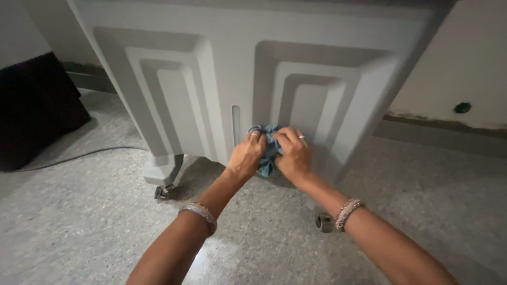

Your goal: The person wipes the exterior surfaces of a white Coolex air cooler using a blue cloth. They systematically clean the lower panels, sides, and top of the unit, moving around the appliance to reach different areas.

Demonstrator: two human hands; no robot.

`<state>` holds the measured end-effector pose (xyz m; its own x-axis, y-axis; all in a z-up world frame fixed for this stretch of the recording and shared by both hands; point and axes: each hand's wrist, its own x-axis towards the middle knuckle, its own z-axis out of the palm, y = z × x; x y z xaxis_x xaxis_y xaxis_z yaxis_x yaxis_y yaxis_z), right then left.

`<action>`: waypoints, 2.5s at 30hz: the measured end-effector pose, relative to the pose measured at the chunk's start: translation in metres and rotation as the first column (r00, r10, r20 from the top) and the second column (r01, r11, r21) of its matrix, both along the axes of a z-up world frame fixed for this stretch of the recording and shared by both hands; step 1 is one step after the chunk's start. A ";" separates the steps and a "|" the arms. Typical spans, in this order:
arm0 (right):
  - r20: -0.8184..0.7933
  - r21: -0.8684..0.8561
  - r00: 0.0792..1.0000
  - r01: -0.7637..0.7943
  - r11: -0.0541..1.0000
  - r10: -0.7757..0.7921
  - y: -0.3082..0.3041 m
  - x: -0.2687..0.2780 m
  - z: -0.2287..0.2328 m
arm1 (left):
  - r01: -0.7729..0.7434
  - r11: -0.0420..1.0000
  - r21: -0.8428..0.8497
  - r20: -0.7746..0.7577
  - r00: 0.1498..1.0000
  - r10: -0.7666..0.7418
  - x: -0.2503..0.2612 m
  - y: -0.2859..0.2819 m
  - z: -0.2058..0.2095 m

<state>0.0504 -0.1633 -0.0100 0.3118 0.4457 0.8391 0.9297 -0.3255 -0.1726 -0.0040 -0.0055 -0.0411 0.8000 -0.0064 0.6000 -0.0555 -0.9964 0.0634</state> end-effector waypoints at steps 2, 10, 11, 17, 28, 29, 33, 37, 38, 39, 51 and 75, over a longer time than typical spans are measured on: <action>0.034 0.021 0.999 0.017 1.000 -0.017 -0.002 0.005 0.013 | 0.009 0.998 0.065 0.149 0.989 -0.019 0.004 0.003 0.013; 0.047 0.057 0.999 0.020 0.998 -0.023 0.003 -0.005 0.009 | 0.076 0.997 0.013 0.142 0.987 -0.078 -0.002 0.001 0.021; 0.021 0.022 1.000 0.020 1.000 -0.020 0.003 -0.009 0.004 | 0.081 0.997 0.011 0.097 0.992 -0.082 -0.006 0.001 0.016; 0.021 0.012 0.995 0.096 0.995 -0.096 0.007 -0.003 0.026 | 0.051 0.996 -0.066 0.167 0.985 -0.040 0.000 -0.001 0.025; 0.015 -0.103 0.991 0.137 0.985 -0.136 0.010 -0.007 0.031 | 0.056 0.993 -0.108 0.203 0.979 -0.033 0.003 -0.004 0.004; -0.017 -0.135 0.991 0.132 0.982 -0.136 0.008 -0.011 0.029 | 0.078 0.992 -0.100 0.225 0.973 -0.054 0.000 -0.004 0.001; -0.025 -0.076 0.991 0.130 0.989 -0.132 0.004 -0.010 0.043 | 0.041 0.983 -0.181 0.226 0.974 0.001 0.001 -0.008 0.013; 0.009 0.079 0.994 0.110 0.991 -0.111 0.003 -0.006 0.042 | 0.067 0.991 -0.118 0.416 0.909 -0.012 0.009 -0.010 0.025; 0.037 0.102 0.993 0.107 0.989 -0.111 0.002 -0.007 0.035 | 0.080 0.990 -0.120 0.380 0.925 -0.028 0.006 -0.009 0.024; 0.070 0.137 0.991 0.100 0.986 -0.110 0.003 -0.005 0.032 | 0.090 0.990 -0.112 0.349 0.936 -0.046 0.004 -0.004 0.027; -0.055 0.279 0.998 0.018 0.960 -0.003 0.000 0.000 0.026 | -0.034 0.999 0.021 -0.009 0.999 0.034 -0.006 -0.011 0.084; 0.027 0.092 0.982 0.185 0.978 -0.188 0.005 -0.024 0.033 | 0.099 0.981 -0.164 0.290 0.956 -0.048 0.008 -0.013 0.027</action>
